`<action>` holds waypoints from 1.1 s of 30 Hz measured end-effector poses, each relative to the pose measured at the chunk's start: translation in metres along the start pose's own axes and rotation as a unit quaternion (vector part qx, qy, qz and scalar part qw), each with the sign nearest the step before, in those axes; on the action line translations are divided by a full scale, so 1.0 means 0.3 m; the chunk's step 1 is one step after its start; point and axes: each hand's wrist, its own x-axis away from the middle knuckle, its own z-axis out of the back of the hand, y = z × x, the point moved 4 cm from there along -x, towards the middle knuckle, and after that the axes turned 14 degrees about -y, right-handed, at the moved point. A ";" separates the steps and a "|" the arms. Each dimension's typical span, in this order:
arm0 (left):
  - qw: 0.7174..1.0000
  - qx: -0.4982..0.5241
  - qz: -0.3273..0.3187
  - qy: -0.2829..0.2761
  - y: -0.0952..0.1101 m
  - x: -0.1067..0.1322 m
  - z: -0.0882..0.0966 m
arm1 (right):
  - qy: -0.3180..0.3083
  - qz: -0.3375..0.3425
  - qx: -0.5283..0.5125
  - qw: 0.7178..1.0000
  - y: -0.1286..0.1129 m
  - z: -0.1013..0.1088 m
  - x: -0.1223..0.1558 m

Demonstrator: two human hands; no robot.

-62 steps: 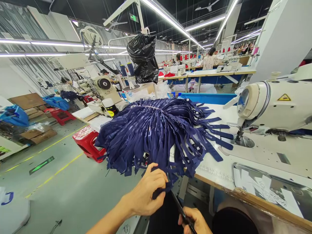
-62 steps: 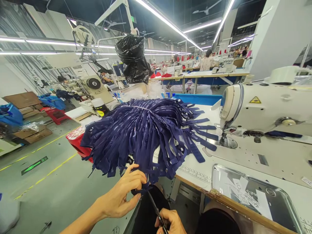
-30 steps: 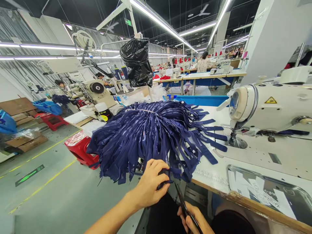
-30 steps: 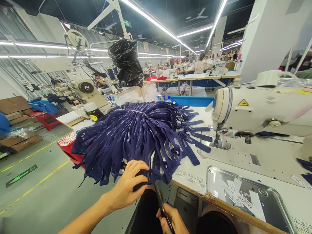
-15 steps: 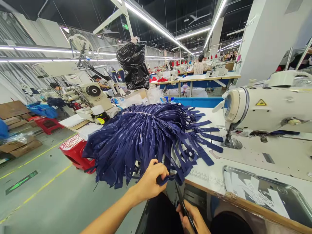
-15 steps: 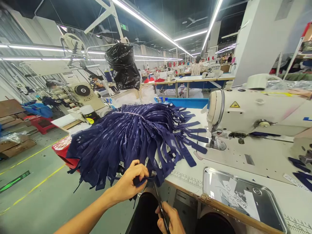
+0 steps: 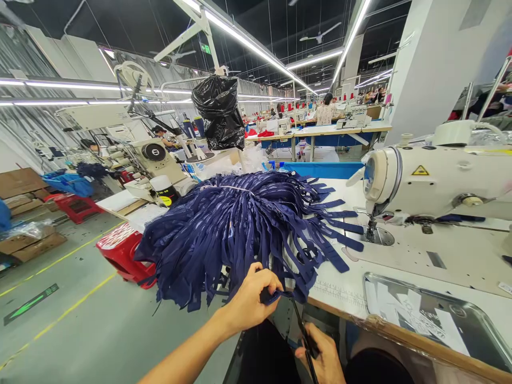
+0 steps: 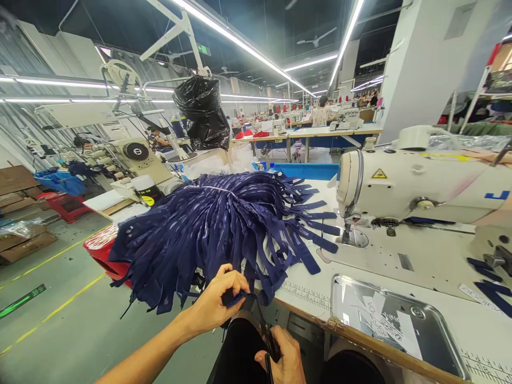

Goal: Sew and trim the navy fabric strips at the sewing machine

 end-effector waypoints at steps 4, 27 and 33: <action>1.000 -0.001 0.005 -0.015 0.000 0.004 -0.011 | 0.016 -0.006 0.009 1.000 0.016 -0.005 0.019; 0.999 0.021 0.007 0.029 0.028 -0.018 -0.051 | 0.031 -0.050 -0.083 0.995 0.017 -0.018 0.029; 0.998 0.054 0.028 -0.001 0.049 -0.028 -0.037 | 0.054 -0.073 -0.096 0.991 0.004 -0.022 0.040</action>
